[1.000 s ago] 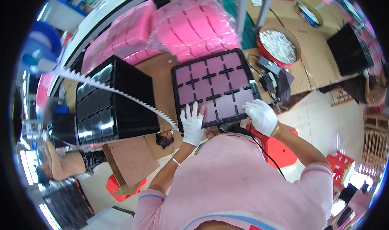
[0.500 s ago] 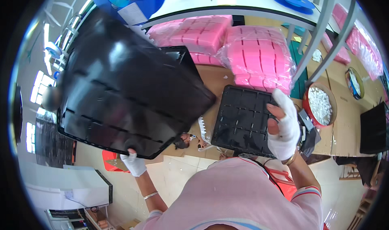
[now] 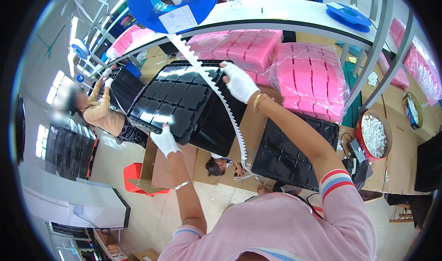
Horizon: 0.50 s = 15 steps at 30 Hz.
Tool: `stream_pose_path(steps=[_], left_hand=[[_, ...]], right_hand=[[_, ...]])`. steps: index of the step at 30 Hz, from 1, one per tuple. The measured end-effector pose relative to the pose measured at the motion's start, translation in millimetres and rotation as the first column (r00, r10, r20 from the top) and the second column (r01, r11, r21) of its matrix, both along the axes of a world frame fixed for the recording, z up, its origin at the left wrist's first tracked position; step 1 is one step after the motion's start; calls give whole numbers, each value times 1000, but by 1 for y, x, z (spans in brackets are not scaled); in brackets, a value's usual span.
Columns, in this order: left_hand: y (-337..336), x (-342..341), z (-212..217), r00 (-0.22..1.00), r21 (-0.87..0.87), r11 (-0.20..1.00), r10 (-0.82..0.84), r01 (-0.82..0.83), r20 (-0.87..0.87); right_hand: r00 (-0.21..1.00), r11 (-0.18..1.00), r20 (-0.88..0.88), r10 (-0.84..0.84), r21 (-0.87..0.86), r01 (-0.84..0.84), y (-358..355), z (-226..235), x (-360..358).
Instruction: The person attaches white clips from a strip onto the edges of black plastic trays by hand, fits pink foam sheets into the trays, and stacks the completed trays.
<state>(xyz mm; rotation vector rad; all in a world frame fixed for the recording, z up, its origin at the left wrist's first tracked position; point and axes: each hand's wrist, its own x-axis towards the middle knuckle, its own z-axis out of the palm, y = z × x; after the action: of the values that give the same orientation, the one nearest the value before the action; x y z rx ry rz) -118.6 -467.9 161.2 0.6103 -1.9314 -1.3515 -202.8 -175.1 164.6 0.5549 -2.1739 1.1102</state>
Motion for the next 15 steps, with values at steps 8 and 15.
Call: stream_pose_path(steps=[8, 15], left_hand=[[37, -5, -20, 980, -343, 936, -10, 79, 199], [20, -25, -11, 965, -341, 920, -116, 193, 234]], right_hand=[[999, 990, -7, 47, 136, -45, -4, -32, -48], [993, 978, -111, -46, 198, 67, -12, -35, -54]])
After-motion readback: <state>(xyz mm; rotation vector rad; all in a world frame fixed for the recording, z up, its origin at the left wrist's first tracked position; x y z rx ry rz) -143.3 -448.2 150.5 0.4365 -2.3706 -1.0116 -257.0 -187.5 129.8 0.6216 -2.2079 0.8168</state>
